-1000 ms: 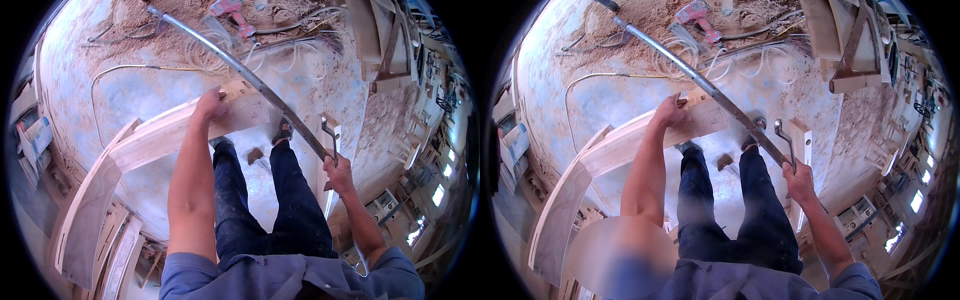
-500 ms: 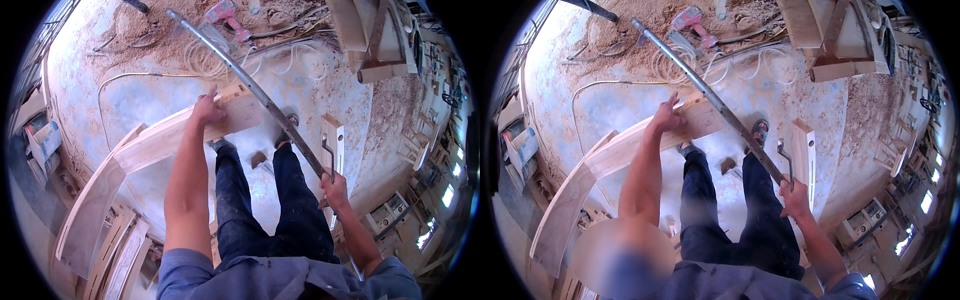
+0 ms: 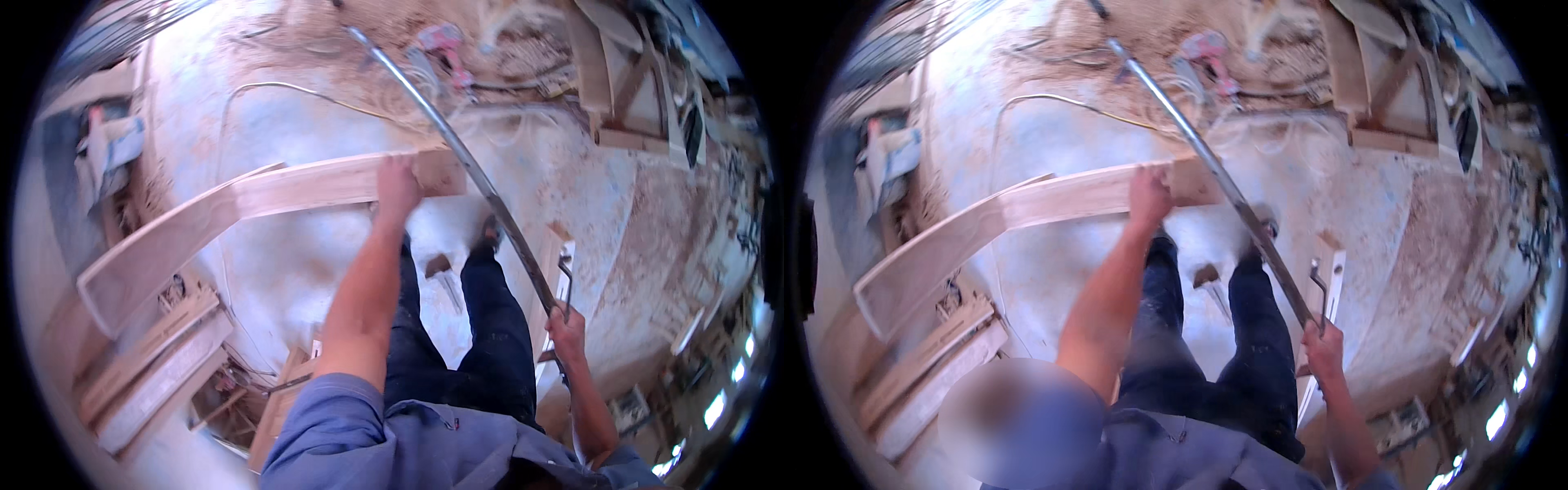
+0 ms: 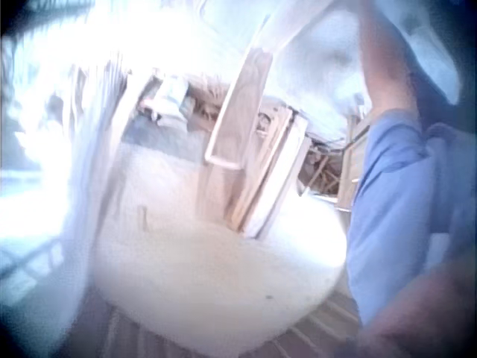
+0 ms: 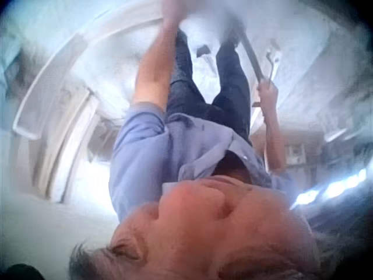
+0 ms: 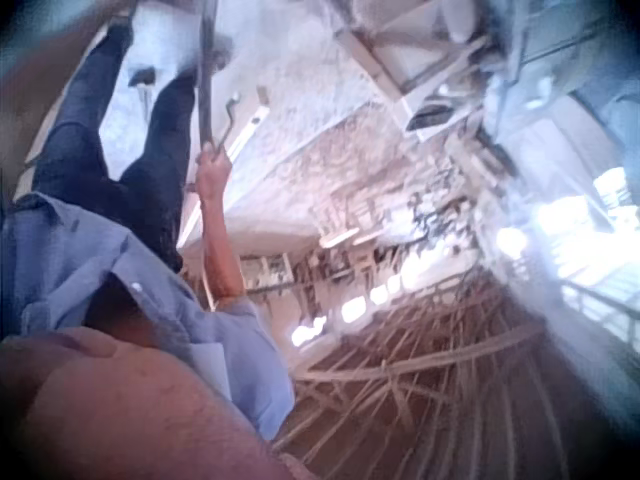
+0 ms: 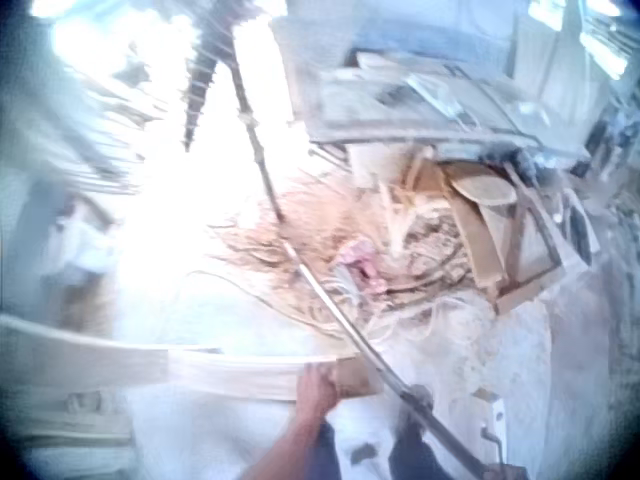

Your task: The person assembles a wooden furniture piece by hand, using a hammer to tap components into place and a wrench to tighten bar clamps. The person repeatedly positions wooden panels, secures them with clamps, and adjusts the tension to hold the structure together.

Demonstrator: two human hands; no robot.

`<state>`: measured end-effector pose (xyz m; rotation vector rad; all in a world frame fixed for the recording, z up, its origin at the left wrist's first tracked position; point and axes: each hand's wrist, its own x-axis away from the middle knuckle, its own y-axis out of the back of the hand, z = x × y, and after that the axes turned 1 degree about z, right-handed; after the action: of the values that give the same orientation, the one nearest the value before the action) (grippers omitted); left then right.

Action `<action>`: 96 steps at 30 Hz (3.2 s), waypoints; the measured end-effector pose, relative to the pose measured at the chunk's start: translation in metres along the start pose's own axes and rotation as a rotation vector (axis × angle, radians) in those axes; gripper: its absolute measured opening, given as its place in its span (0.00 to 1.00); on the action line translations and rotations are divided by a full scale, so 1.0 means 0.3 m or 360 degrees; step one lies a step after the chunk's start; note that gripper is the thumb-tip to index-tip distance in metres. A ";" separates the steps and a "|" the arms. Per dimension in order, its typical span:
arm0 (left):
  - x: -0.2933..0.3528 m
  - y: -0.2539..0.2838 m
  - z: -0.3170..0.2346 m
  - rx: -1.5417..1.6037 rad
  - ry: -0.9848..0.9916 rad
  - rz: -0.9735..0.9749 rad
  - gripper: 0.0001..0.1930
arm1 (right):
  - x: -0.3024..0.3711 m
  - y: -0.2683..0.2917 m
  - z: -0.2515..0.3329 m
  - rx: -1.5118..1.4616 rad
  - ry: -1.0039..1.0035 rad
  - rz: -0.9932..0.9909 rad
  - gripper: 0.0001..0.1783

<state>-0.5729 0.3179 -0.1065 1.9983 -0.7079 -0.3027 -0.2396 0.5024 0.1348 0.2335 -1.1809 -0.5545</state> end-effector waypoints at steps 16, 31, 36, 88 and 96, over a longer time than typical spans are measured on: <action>1.643 0.429 -0.550 0.0636 0.2118 -0.0416 0.16 | 0.148 0.763 -0.297 0.0594 0.0781 0.0297 0.17; 2.799 0.499 -0.782 0.0399 0.1984 -0.1182 0.17 | 0.553 0.137 -0.605 0.0939 0.1087 0.0893 0.18; 3.444 0.348 -0.773 0.0618 0.2286 -0.1458 0.16 | 0.990 -0.211 -0.731 0.1042 0.1147 0.0906 0.19; 3.937 1.768 0.775 -0.0573 0.2423 -0.0962 0.44 | 1.230 -1.524 -0.579 0.1765 0.1818 0.0996 0.19; 3.866 1.702 0.868 -0.0656 0.2542 -0.0981 0.42 | 1.189 -1.672 -0.572 0.1959 0.1779 0.1025 0.19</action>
<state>0.0489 -0.7468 0.2855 1.3780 0.9054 0.7166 -0.1306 -0.1271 0.1314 1.0018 -0.2780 0.8810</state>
